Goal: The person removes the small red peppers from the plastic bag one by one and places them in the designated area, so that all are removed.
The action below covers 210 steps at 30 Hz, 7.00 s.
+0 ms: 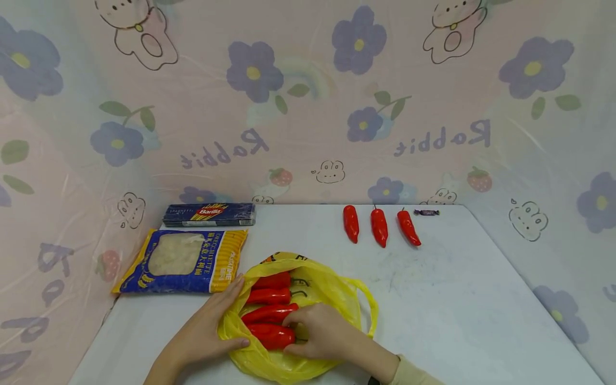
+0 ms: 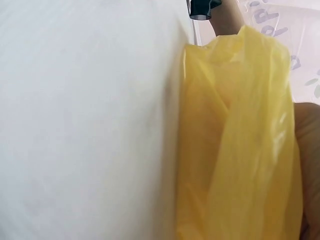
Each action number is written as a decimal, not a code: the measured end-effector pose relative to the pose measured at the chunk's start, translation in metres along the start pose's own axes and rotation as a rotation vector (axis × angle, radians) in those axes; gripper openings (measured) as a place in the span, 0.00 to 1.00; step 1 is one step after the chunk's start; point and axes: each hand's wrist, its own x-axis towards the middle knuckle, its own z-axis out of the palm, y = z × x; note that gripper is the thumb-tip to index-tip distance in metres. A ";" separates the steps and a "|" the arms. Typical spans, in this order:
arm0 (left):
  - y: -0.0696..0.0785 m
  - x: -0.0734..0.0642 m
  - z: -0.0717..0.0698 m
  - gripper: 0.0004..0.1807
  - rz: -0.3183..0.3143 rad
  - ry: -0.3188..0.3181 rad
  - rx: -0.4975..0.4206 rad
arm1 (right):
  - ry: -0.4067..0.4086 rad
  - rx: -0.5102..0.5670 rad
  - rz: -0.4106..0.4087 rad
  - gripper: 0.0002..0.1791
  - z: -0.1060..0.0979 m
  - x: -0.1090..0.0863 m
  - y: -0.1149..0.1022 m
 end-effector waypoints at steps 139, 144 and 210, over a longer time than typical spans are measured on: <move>0.000 0.000 -0.001 0.64 0.017 0.012 0.020 | 0.678 -0.007 1.050 0.42 -0.143 -0.204 0.237; 0.000 0.000 -0.001 0.64 0.027 0.010 0.011 | 0.667 0.002 1.088 0.45 -0.138 -0.194 0.241; 0.001 0.000 0.000 0.64 0.032 0.005 0.008 | 0.713 0.117 1.188 0.36 -0.148 -0.164 0.264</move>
